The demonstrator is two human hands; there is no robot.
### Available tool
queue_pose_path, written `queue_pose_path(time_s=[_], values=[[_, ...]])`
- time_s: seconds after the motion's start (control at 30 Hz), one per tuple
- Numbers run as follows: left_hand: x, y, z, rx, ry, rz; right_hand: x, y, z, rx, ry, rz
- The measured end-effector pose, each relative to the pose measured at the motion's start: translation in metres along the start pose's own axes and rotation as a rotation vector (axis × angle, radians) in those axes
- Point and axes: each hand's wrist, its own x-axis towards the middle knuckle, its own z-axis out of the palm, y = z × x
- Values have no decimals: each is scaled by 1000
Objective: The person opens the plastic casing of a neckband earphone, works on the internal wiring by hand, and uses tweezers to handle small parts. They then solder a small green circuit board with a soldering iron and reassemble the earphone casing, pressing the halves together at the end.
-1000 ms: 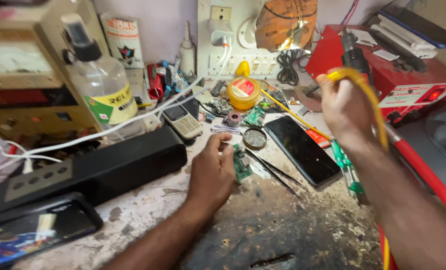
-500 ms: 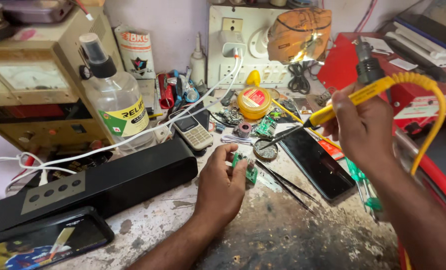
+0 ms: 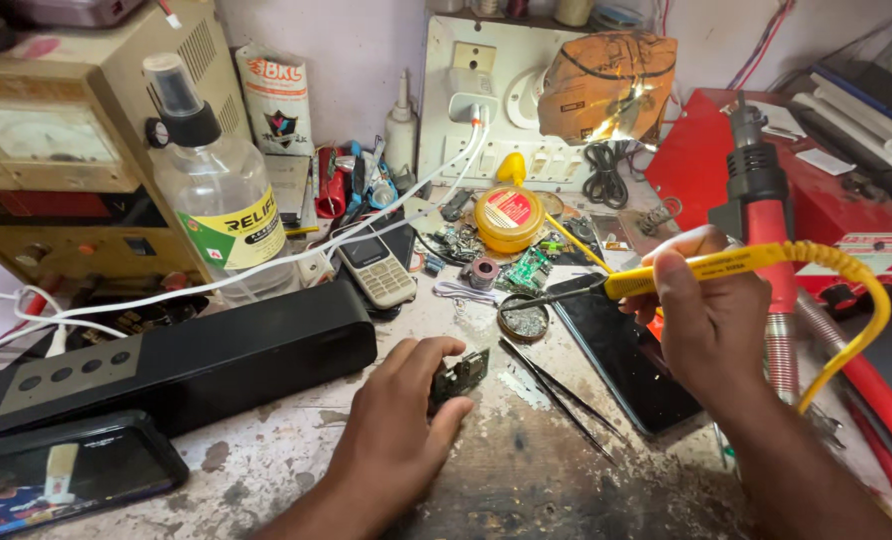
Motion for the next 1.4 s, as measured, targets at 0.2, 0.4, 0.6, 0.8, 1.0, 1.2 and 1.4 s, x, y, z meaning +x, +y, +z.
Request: queue_pose_path(time_s=[0.2,0.4,0.6,0.8,1.0,1.2,1.4], values=[[-1,-7,2,-78,9,60,-2,-2,3,40,-41,-2],[-1,-23,7,26,19,185,-2,2,3,68,-37,1],[-1,-27,10,35,16,172,0,12,-1,103,-27,46],[6,-7,23,308,-30,119,12,20,-32,560,133,262],[7,-3,15,182,3,143,-4,36,-35,621,82,336],[2,-3,5,-209,-170,-84,-12,53,-53,701,75,257],[4,-3,3,-102,-16,141,-11,56,-50,695,65,300]])
